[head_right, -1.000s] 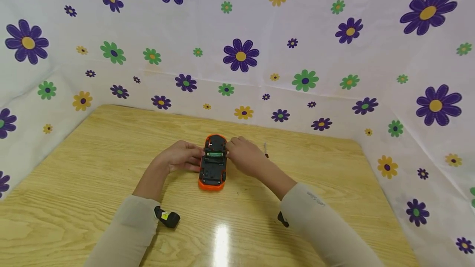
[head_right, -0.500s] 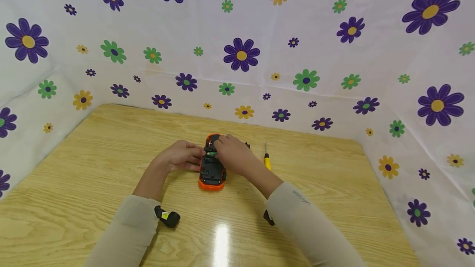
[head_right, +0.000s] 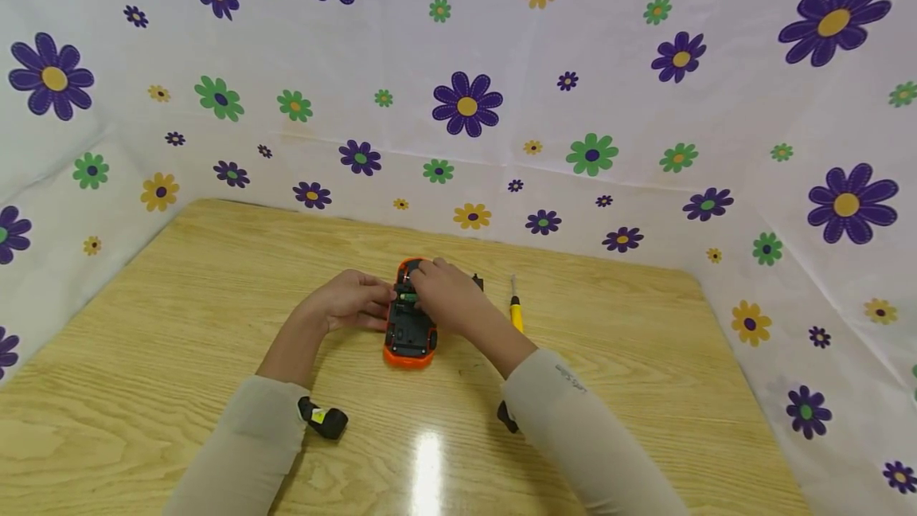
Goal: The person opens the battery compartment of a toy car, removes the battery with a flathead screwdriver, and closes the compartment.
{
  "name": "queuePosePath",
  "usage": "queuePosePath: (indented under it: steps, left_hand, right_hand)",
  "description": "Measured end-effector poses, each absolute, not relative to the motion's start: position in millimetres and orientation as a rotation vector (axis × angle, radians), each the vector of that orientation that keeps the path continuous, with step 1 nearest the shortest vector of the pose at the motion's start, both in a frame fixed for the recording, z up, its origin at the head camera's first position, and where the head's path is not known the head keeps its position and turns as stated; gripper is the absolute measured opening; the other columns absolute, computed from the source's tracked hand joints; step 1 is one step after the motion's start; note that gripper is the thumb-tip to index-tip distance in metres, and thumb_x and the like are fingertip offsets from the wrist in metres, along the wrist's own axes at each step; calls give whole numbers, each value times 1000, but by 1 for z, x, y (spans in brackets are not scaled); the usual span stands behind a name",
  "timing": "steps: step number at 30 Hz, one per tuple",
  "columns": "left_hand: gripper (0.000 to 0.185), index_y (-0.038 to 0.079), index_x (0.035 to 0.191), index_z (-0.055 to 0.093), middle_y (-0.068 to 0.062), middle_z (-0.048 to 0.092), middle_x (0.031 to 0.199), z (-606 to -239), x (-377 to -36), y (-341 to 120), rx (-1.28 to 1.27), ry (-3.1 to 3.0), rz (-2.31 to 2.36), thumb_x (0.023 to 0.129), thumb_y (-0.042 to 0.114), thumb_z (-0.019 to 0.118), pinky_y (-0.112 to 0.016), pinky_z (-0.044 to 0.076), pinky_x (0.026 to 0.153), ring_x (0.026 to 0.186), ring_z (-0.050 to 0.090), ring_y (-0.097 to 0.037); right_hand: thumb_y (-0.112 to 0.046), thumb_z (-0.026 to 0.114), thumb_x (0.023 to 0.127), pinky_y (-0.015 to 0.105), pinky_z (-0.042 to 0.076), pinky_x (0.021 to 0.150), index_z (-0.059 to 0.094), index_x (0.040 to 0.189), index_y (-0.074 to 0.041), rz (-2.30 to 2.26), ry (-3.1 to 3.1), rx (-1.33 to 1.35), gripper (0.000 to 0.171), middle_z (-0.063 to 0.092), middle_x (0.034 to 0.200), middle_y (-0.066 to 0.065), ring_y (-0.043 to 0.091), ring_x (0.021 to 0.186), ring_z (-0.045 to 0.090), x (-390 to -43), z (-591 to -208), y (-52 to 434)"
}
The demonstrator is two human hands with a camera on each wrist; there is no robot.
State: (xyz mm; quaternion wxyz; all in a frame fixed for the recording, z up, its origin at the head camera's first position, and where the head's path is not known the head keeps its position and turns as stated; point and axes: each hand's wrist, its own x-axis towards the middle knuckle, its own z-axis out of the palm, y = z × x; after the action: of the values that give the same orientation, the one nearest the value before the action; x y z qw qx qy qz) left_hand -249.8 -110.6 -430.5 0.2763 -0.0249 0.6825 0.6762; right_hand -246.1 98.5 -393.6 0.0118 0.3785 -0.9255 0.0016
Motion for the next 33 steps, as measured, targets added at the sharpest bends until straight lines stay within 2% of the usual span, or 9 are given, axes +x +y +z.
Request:
queuePosePath:
  steps: [12,21,27,33]
  left_hand:
    - [39,-8,137,57,-24,68,115,-429,-248,-111,-57,1845,1803,102,11,61,-41,64,82,92,72,-27]
    - [40,-8,137,56,-23,67,115,-430,-249,-112,-61,1845,1803,103,11,61,-41,64,83,93,72,-27]
    - [39,-8,136,57,-24,68,115,-429,-249,-112,-61,1849,1802,102,11,61,-41,64,82,92,72,-27]
    - [38,-8,135,58,-24,69,113,-429,-249,-112,-53,1845,1805,101,10,61,-41,64,82,92,72,-27]
  right_hand:
    - [-18,72,98,40,57,91,69,121,-4,92,-2939,1210,27,68,113,11,27,104,63,-246,-388,99]
    - [-15,71,99,40,57,93,69,124,-3,-37,-2849,1279,27,67,113,12,28,102,62,-244,-387,103]
    - [-13,70,99,38,55,89,71,119,-2,-98,-2699,1329,22,66,106,11,26,97,59,-242,-388,112]
    - [-12,69,99,38,55,86,70,114,-4,-78,-2664,1300,17,66,106,10,25,94,59,-239,-389,122]
